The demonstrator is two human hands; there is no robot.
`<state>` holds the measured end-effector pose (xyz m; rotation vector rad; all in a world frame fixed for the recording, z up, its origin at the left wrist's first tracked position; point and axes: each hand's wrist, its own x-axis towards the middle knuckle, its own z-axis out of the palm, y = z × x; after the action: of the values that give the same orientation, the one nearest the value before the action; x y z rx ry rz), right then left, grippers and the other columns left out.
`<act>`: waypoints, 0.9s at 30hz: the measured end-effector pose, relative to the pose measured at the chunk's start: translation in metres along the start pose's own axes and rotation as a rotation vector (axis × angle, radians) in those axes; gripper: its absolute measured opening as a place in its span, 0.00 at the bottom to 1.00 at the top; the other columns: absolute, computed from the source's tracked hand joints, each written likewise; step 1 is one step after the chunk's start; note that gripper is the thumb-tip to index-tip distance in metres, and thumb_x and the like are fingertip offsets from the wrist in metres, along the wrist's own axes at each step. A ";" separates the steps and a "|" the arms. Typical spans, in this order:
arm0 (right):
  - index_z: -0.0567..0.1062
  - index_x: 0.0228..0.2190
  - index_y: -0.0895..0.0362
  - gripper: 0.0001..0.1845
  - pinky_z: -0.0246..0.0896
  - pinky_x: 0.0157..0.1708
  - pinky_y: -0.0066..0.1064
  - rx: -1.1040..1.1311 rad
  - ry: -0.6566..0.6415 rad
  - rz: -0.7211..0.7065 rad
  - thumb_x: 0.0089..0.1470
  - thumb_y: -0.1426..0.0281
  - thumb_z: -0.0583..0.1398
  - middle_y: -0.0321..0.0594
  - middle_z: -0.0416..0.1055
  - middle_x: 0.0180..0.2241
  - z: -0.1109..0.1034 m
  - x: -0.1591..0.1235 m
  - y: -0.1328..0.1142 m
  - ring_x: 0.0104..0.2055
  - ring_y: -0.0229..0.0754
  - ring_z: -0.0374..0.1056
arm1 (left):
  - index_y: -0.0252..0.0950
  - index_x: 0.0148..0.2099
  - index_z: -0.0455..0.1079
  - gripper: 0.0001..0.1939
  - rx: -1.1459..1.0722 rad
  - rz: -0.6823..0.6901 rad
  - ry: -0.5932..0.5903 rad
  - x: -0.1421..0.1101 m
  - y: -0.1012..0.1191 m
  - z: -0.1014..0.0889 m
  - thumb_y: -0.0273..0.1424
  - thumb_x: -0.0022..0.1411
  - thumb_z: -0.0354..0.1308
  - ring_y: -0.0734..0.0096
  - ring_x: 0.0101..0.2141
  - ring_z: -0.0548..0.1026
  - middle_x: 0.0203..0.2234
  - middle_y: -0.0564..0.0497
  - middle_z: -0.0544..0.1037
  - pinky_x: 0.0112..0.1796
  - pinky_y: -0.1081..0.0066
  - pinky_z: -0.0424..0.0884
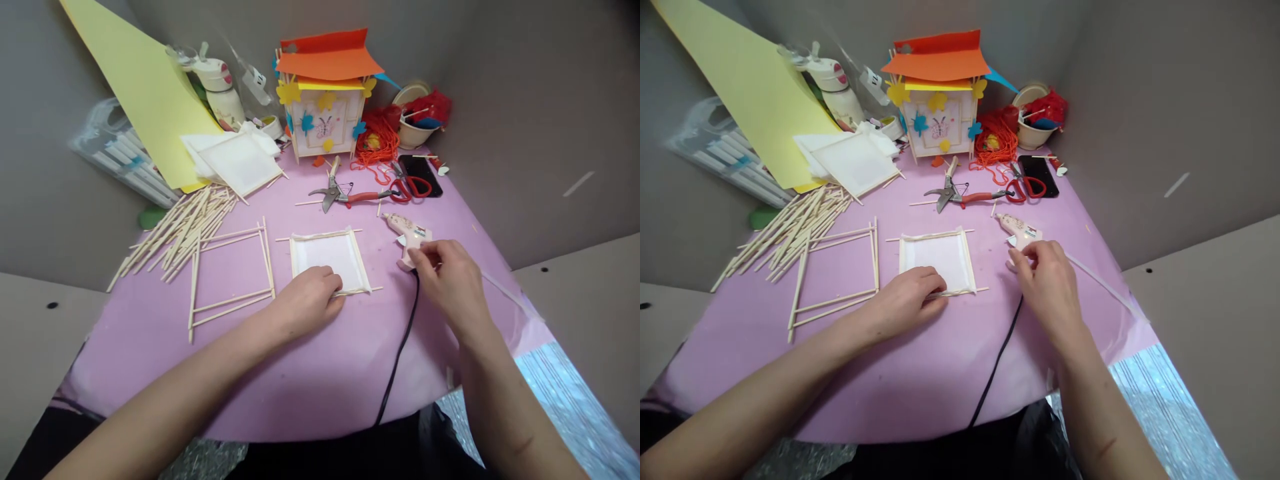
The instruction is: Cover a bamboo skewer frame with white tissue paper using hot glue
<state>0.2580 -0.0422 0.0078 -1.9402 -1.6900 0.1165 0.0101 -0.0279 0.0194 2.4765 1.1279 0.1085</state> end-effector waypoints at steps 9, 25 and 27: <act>0.76 0.27 0.57 0.33 0.59 0.32 0.39 -0.326 -0.308 0.433 0.49 0.41 0.51 0.53 0.76 0.32 0.014 0.031 0.005 0.37 0.56 0.71 | 0.36 0.35 0.70 0.10 -0.097 -0.008 0.082 0.002 -0.011 0.011 0.28 0.66 0.48 0.65 0.35 0.71 0.31 0.49 0.74 0.37 0.66 0.66; 0.70 0.42 0.54 0.25 0.64 0.22 0.25 0.971 -0.347 0.498 0.42 0.65 0.69 0.40 0.76 0.38 -0.038 -0.067 -0.031 0.26 0.35 0.68 | 0.34 0.34 0.73 0.12 -0.143 0.045 0.125 0.005 -0.019 0.014 0.26 0.59 0.47 0.63 0.34 0.73 0.32 0.46 0.78 0.35 0.68 0.66; 0.71 0.43 0.56 0.25 0.61 0.23 0.26 0.903 -0.334 0.452 0.42 0.63 0.69 0.37 0.75 0.30 -0.039 -0.076 -0.031 0.25 0.36 0.67 | 0.34 0.33 0.73 0.12 -0.153 0.042 0.111 0.005 -0.019 0.013 0.25 0.58 0.48 0.64 0.33 0.73 0.31 0.46 0.78 0.35 0.69 0.66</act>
<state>0.2314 -0.1257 0.0332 -1.5681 -1.0240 1.2016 0.0028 -0.0170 -0.0003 2.3826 1.0700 0.3361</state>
